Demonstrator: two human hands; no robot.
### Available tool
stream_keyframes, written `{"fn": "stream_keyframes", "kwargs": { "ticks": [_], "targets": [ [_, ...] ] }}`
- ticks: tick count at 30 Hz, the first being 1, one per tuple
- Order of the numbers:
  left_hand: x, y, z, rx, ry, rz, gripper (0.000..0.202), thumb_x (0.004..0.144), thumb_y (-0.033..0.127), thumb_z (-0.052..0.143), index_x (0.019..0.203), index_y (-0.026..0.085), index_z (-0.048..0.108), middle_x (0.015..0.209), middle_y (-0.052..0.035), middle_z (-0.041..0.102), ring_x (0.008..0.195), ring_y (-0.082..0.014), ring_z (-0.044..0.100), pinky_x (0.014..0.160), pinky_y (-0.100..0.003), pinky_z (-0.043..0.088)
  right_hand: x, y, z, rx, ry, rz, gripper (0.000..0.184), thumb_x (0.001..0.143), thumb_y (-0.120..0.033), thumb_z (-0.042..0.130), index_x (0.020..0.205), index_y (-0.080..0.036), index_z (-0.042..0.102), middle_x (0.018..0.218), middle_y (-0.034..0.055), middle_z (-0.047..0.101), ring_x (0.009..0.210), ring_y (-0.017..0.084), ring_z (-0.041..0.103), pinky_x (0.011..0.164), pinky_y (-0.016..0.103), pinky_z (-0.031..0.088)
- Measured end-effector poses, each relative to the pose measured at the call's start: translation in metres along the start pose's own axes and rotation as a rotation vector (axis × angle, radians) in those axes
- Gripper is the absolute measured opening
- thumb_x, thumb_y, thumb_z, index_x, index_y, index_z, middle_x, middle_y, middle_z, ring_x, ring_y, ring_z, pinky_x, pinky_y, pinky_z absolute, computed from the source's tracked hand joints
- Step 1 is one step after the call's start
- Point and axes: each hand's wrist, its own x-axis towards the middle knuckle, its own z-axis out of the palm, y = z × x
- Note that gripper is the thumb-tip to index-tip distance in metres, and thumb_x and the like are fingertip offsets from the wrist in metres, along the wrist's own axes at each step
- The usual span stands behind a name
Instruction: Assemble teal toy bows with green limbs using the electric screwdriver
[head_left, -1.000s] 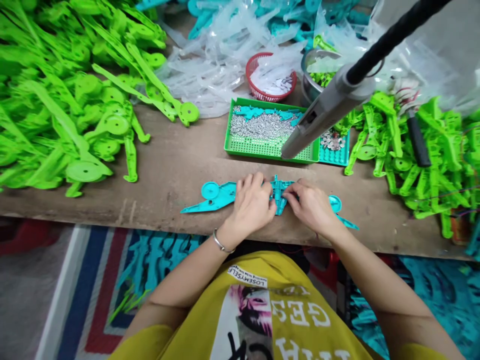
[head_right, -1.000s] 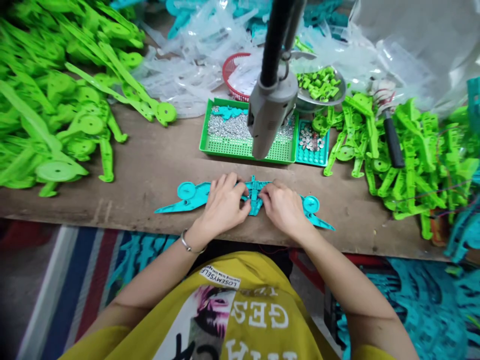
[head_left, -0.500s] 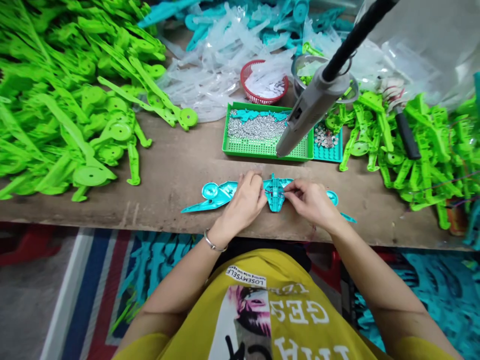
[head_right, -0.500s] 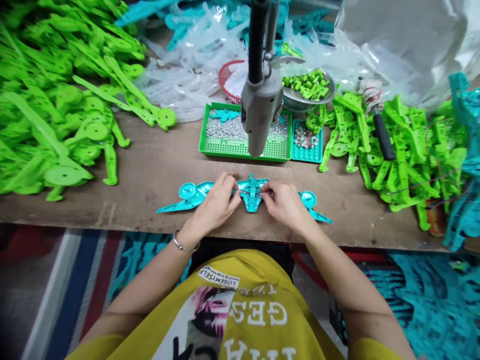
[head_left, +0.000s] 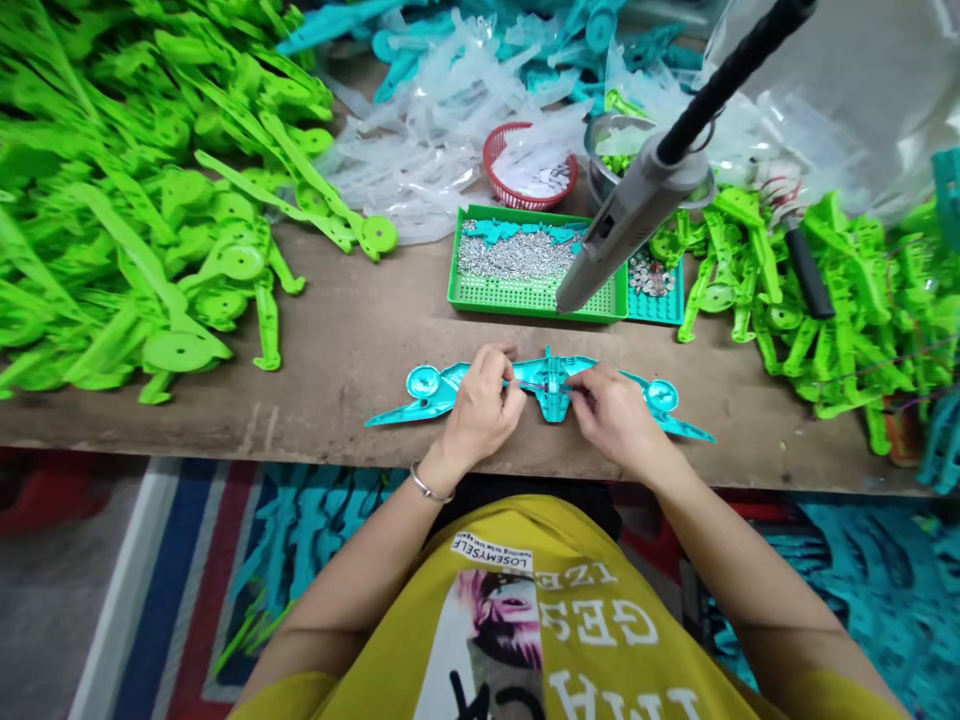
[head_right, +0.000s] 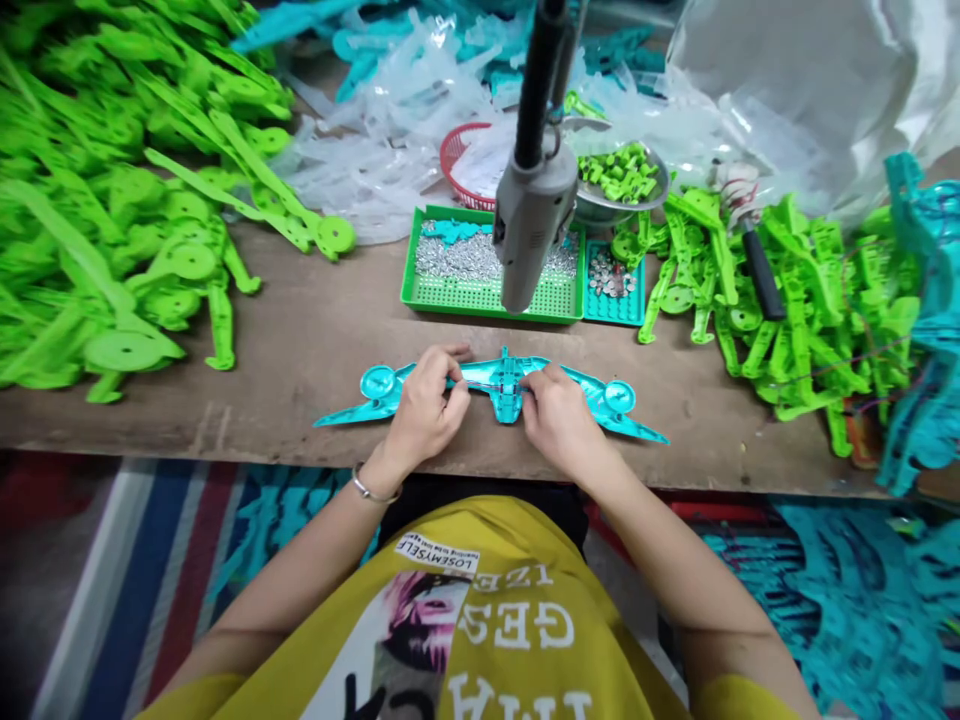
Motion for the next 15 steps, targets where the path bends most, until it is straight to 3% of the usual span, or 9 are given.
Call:
{"fn": "stream_keyframes", "kwargs": {
  "ticks": [4, 8, 15],
  "targets": [
    [-0.002, 0.000, 0.001, -0.029, 0.026, -0.011, 0.019, 0.085, 0.005, 0.049, 0.087, 0.023, 0.042, 0.107, -0.0087, 0.062, 0.114, -0.0246, 0.063, 0.093, -0.042, 0.053, 0.006, -0.009, -0.004, -0.114, -0.081, 0.074, 0.026, 0.093, -0.016, 0.050, 0.111, -0.009, 0.069, 0.103, 0.0160, 0.070, 0.095, 0.026, 0.067, 0.087, 0.035, 0.048],
    [-0.004, 0.000, 0.004, -0.025, 0.063, -0.025, 0.015, 0.089, 0.010, 0.050, 0.091, 0.023, 0.043, 0.112, -0.0099, 0.061, 0.110, -0.0234, 0.065, 0.092, -0.042, 0.053, 0.010, -0.016, -0.005, -0.187, -0.132, 0.122, 0.022, 0.091, -0.019, 0.052, 0.105, -0.011, 0.067, 0.103, 0.0162, 0.070, 0.091, 0.025, 0.067, 0.081, 0.033, 0.046],
    [-0.006, 0.006, 0.007, -0.016, 0.025, -0.083, 0.012, 0.094, 0.013, 0.049, 0.091, 0.023, 0.042, 0.114, -0.0109, 0.063, 0.111, -0.0241, 0.066, 0.093, -0.044, 0.054, 0.013, -0.009, -0.002, -0.179, -0.102, 0.060, 0.020, 0.090, -0.016, 0.048, 0.091, -0.017, 0.069, 0.097, 0.0115, 0.071, 0.082, 0.022, 0.066, 0.072, 0.031, 0.042]
  ]
}}
